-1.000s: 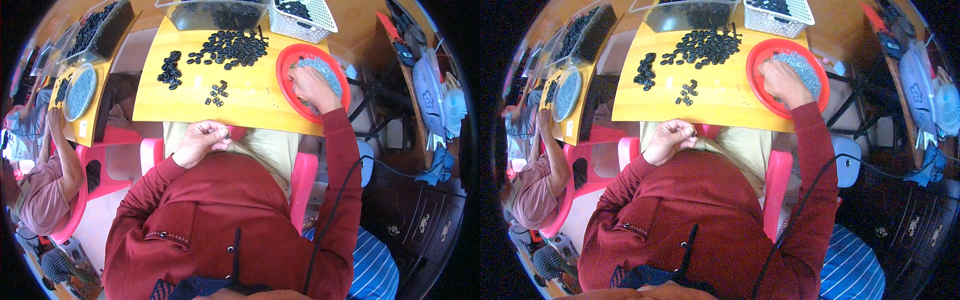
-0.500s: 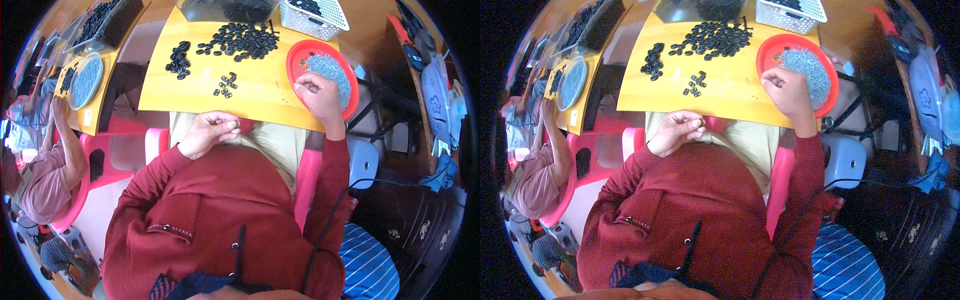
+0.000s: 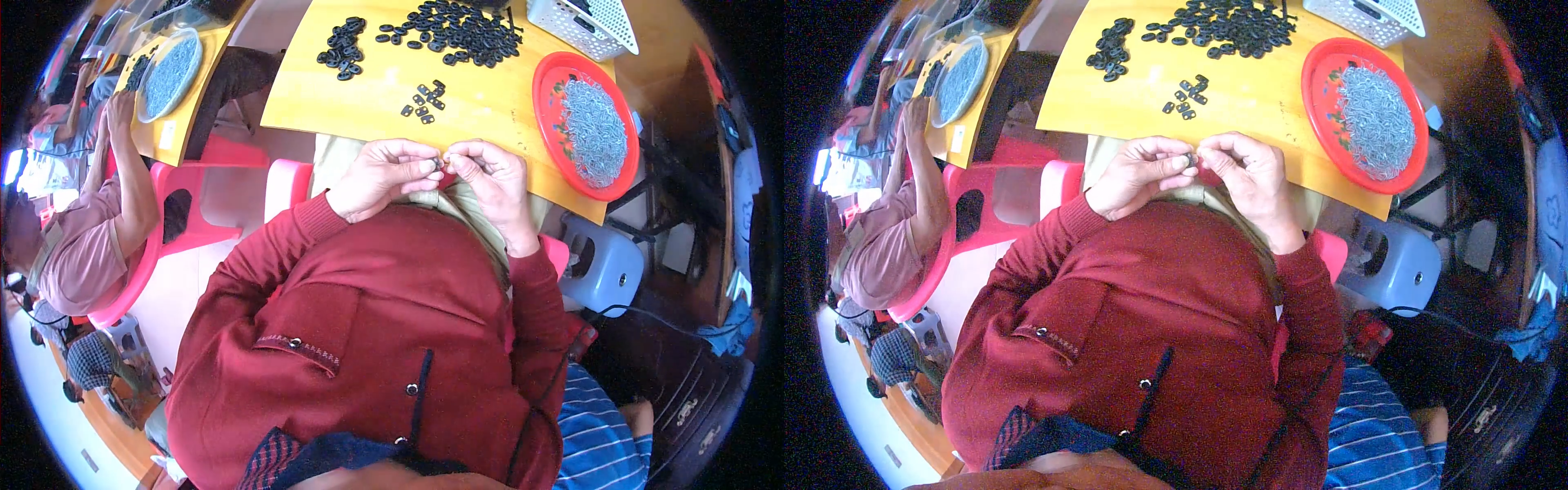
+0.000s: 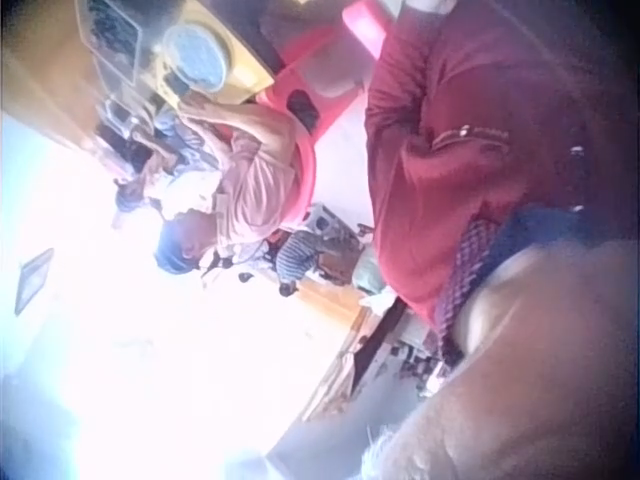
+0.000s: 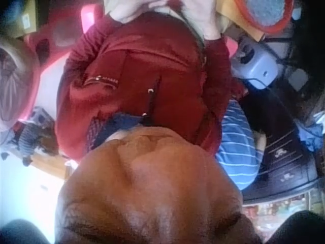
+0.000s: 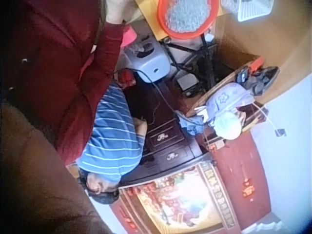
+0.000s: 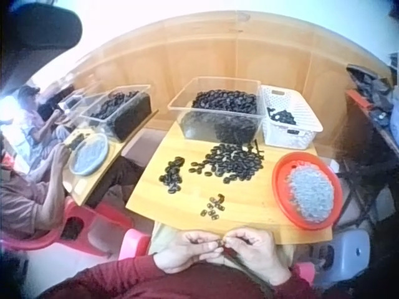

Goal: The person assembles cord locks by hand, picking up plastic toggle pieces and metal springs from the table, fitting the springs into the plastic components, and pressing the parts together.

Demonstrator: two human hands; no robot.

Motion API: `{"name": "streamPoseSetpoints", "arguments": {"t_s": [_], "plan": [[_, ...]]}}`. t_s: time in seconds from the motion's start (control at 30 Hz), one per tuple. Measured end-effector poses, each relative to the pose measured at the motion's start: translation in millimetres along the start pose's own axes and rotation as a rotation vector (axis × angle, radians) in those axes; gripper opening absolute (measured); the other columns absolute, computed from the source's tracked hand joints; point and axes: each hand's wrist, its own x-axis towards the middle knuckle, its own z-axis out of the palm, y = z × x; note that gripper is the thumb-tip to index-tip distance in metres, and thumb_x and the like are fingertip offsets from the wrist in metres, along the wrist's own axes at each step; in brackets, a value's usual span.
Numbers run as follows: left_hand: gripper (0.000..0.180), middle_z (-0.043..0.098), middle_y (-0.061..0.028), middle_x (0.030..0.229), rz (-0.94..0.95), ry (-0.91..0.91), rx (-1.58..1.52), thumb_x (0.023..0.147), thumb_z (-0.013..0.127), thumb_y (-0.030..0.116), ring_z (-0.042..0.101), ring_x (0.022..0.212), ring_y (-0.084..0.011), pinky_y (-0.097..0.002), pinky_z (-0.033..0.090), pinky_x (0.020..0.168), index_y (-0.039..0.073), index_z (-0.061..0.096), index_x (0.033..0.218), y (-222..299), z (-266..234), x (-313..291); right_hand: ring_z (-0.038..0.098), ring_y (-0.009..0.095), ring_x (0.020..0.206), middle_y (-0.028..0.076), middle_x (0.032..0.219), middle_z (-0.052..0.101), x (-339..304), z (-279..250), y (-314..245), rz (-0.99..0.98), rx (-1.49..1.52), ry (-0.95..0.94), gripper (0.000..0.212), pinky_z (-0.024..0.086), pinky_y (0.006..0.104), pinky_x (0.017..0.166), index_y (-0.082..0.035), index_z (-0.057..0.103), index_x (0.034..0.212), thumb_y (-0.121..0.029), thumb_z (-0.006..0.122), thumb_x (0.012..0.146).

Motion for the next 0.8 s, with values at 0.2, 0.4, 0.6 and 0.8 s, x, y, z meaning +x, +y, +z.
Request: {"name": "streamPoseSetpoints", "arguments": {"t_s": [0.2, 0.4, 0.6, 0.8], "plan": [[0.02, 0.067, -0.0123, 0.104, 0.014, 0.016, -0.013, 0.09, 0.06, 0.002, 0.066, 0.095, -0.0202, -0.0312, 0.055, 0.087, -0.001, 0.062, 0.109, -2, -3, -1, 0.06, 0.009, 0.08, 0.004, 0.091, 0.064, 1, 5, 11, -0.037, -0.048, 0.001, 0.01, 0.049, 0.0217, 0.075, 0.003, 0.064, 0.098, -0.003, 0.061, 0.091], [0.018, 0.066, -0.0122, 0.103, 0.014, 0.026, -0.017, 0.09, 0.06, 0.001, 0.066, 0.095, -0.022, -0.0326, 0.056, 0.087, -0.001, 0.062, 0.108, -2, -3, -1, 0.062, 0.009, 0.074, 0.004, 0.082, 0.066, 3, 10, 12, -0.094, -0.008, 0.037, 0.01, 0.05, 0.0228, 0.067, 0.002, 0.064, 0.093, -0.007, 0.064, 0.089], [0.018, 0.066, -0.0121, 0.103, 0.008, 0.034, -0.038, 0.09, 0.06, 0.001, 0.066, 0.095, -0.0221, -0.0329, 0.056, 0.087, -0.001, 0.062, 0.107, -2, -3, 0, 0.062, 0.008, 0.074, 0.004, 0.082, 0.066, 3, 9, 16, -0.074, 0.008, 0.026, 0.009, 0.05, 0.0218, 0.067, 0.002, 0.064, 0.093, -0.006, 0.064, 0.089], [0.017, 0.066, -0.0119, 0.103, 0.0, 0.046, -0.054, 0.09, 0.06, 0.001, 0.066, 0.095, -0.0212, -0.0321, 0.056, 0.087, -0.001, 0.062, 0.107, -1, -5, 1, 0.061, 0.008, 0.073, 0.003, 0.082, 0.066, 3, 6, 23, -0.074, -0.016, 0.038, 0.008, 0.05, 0.0213, 0.066, 0.002, 0.064, 0.093, -0.006, 0.064, 0.09]]}}
